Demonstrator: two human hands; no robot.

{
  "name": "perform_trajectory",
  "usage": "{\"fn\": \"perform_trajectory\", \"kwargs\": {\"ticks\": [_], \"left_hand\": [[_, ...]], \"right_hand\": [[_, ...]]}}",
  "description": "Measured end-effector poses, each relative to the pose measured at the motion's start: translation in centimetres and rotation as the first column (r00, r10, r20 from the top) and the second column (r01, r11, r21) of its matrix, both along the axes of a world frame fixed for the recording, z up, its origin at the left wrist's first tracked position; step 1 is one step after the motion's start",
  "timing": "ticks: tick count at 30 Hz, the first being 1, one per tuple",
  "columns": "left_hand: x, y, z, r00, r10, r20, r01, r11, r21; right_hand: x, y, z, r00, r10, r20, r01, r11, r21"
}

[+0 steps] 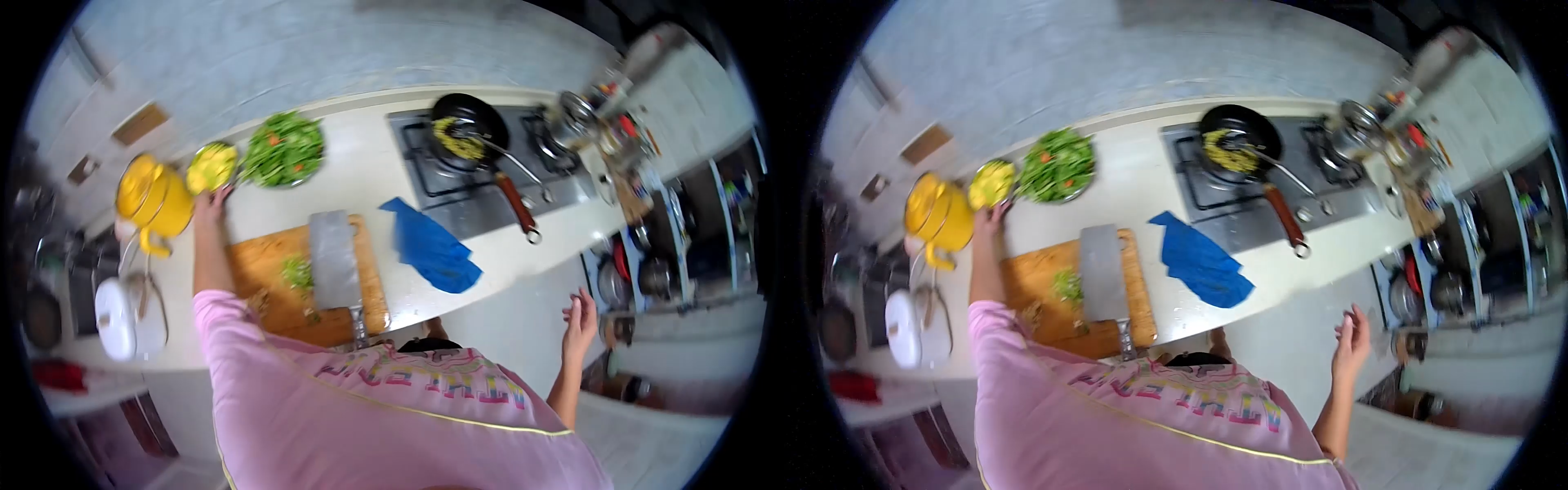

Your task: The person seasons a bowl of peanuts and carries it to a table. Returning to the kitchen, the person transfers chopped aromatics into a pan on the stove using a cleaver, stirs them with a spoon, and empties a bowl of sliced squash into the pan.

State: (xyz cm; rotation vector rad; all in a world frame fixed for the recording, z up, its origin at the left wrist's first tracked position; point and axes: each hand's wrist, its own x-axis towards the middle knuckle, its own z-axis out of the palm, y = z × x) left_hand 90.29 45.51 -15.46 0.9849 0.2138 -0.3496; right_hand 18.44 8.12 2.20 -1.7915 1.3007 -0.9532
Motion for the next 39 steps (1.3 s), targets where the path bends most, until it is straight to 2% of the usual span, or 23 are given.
{"fn": "perform_trajectory", "kwargs": {"ticks": [2, 3, 5, 8, 11, 12, 13, 14, 15, 16, 17, 19, 22, 23, 27, 30, 32, 33, 36, 38, 39], "left_hand": [[-1.8, 0.2, 1.8, 0.986, 0.087, -0.139, -0.098, 0.992, -0.076], [-2.1, 0.1, 2.5, 0.968, 0.118, -0.223, -0.128, 0.991, -0.034], [-2.1, 1.6, 0.7, 0.985, 0.122, -0.124, -0.129, 0.99, -0.053], [-7.5, 0.3, 4.6, 0.973, 0.229, -0.027, -0.227, 0.973, 0.047], [-8.2, 2.9, 2.9, 0.964, 0.204, -0.17, -0.214, 0.976, -0.041], [-9.0, 4.2, 2.5, 0.977, 0.168, -0.134, -0.18, 0.98, -0.086], [-9.7, 5.7, 1.0, 0.995, 0.035, 0.097, -0.035, 0.999, -0.002], [-10.5, 7.1, -0.4, 0.944, -0.08, 0.321, 0.053, 0.994, 0.092], [-11.7, 7.1, 1.2, 0.995, 0.042, 0.092, -0.042, 0.999, -0.008], [-13.1, 7.0, 3.1, 0.972, 0.183, -0.144, -0.198, 0.975, -0.097], [-13.3, 7.7, 2.8, 0.953, 0.228, -0.197, -0.24, 0.97, -0.038], [-13.3, 10.8, 2.3, 0.943, 0.247, -0.221, -0.245, 0.969, 0.035], [-17.7, 10.6, 7.1, 0.979, 0.169, -0.111, -0.159, 0.982, 0.098], [-18.4, 10.9, 7.1, 0.98, 0.199, -0.012, -0.195, 0.968, 0.157], [-26.4, 3.5, 15.9, 0.983, 0.183, 0.005, -0.181, 0.969, 0.17], [-30.2, -1.9, 19.5, 0.994, 0.105, 0.024, -0.108, 0.974, 0.199], [-31.8, -6.3, 21.1, 0.998, 0.032, 0.055, -0.042, 0.981, 0.188], [-32.6, -8.8, 21.8, 0.998, -0.014, 0.056, 0.005, 0.986, 0.168], [-33.7, -16.0, 22.9, 0.99, -0.123, 0.072, 0.11, 0.98, 0.165], [-35.1, -21.2, 24.4, 0.985, -0.142, 0.095, 0.125, 0.978, 0.168], [-34.6, -22.6, 23.8, 0.97, -0.204, 0.131, 0.181, 0.969, 0.165]], "right_hand": [[1.0, 0.1, -0.1, 0.999, 0.032, -0.02, -0.032, 0.999, 0.011], [1.8, 0.1, 0.0, 0.998, 0.05, -0.026, -0.05, 0.999, 0.013], [2.7, 0.6, 0.3, 0.997, 0.06, -0.037, -0.06, 0.998, 0.006], [3.6, 0.6, 1.1, 0.994, 0.089, -0.057, -0.089, 0.996, 0.009], [4.5, 0.7, 1.8, 0.991, 0.123, -0.045, -0.122, 0.992, 0.01], [4.4, 0.5, 1.7, 0.991, 0.131, -0.039, -0.131, 0.991, 0.009], [4.3, 0.2, 1.7, 0.99, 0.139, -0.033, -0.139, 0.99, 0.007], [4.4, -0.5, 1.6, 0.988, 0.152, -0.01, -0.152, 0.988, -0.008], [4.5, -1.2, 1.5, 0.986, 0.165, 0.013, -0.165, 0.986, -0.024], [4.8, -2.3, 1.4, 0.983, 0.184, 0.023, -0.182, 0.981, -0.064], [5.1, -3.4, 1.4, 0.979, 0.203, 0.032, -0.199, 0.975, -0.103], [6.3, -6.4, 2.0, 0.977, 0.213, 0.024, -0.207, 0.967, -0.147], [9.3, -12.6, 0.9, 0.97, 0.244, 0.004, -0.242, 0.965, -0.096], [10.5, -14.6, 0.1, 0.963, 0.268, -0.009, -0.268, 0.962, -0.06], [16.6, -17.7, -2.3, 0.844, 0.52, 0.129, -0.534, 0.835, 0.132], [19.5, -18.8, -3.8, 0.76, 0.622, 0.189, -0.643, 0.762, 0.077], [20.5, -20.1, -4.4, 0.772, 0.602, 0.202, -0.633, 0.757, 0.162], [20.4, -19.6, -3.1, 0.815, 0.56, 0.149, -0.565, 0.825, -0.007], [19.3, -21.2, -0.4, 0.809, 0.588, -0.014, -0.565, 0.77, -0.298], [18.7, -21.9, 1.8, 0.781, 0.624, -0.03, -0.593, 0.725, -0.352], [18.4, -22.3, 2.8, 0.767, 0.64, -0.038, -0.604, 0.701, -0.38]]}}
